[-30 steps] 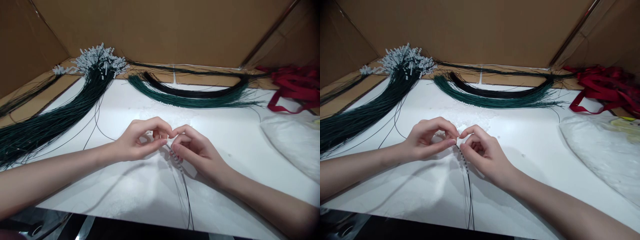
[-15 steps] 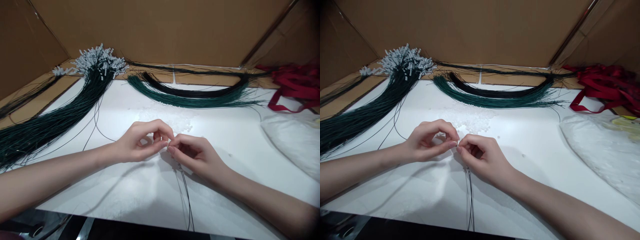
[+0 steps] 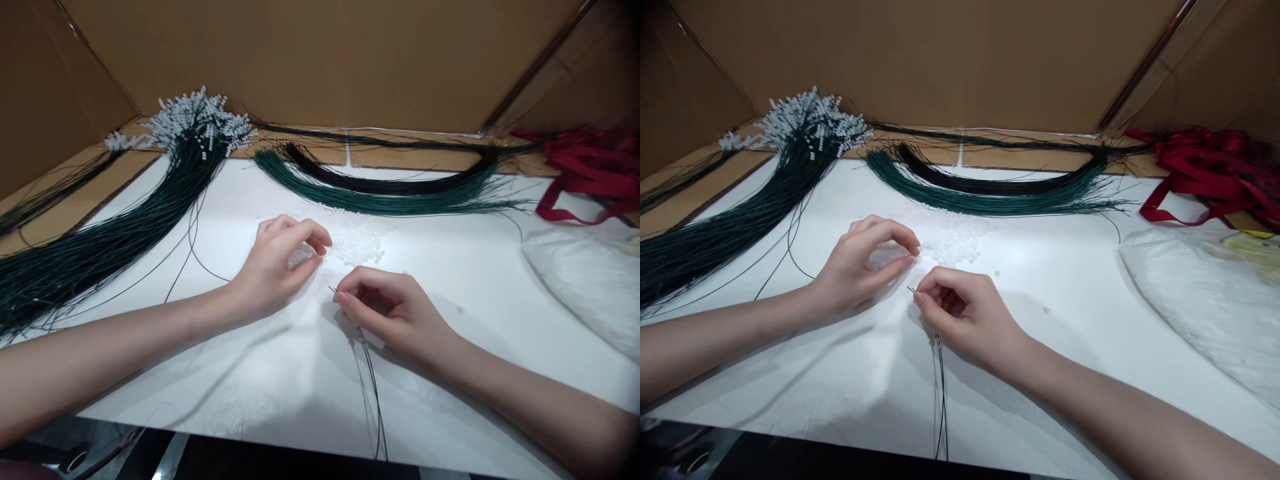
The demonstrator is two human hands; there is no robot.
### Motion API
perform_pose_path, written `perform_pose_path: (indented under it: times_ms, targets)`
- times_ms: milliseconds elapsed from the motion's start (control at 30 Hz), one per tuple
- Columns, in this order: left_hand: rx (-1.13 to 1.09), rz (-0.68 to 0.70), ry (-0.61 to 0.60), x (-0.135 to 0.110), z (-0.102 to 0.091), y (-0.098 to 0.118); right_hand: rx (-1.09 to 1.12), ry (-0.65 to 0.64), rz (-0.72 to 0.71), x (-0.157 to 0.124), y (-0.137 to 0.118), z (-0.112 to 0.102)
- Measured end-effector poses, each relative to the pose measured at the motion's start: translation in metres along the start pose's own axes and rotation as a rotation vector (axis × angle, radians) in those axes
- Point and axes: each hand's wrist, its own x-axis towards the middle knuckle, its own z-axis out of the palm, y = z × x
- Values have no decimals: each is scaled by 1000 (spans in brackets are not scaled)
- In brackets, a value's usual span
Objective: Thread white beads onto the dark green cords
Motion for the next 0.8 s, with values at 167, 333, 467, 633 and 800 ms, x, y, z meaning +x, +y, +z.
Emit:
perform_pose_path:
  times_ms: [167, 333, 467, 633, 800]
  targets:
    - [40, 15, -27, 0, 2, 0, -4, -3, 2, 1, 1, 0]
    - [44, 54, -17, -1, 3, -2, -12, -5, -3, 1, 1, 0]
    - [72, 117, -20, -3, 3, -2, -7, -8, -3, 0, 0, 0]
    - [-16, 159, 6, -4, 2, -2, -4, -9, -8, 1, 0, 0]
    - [-251, 268, 56, -4, 2, -4, -1, -5, -12, 1, -1, 0]
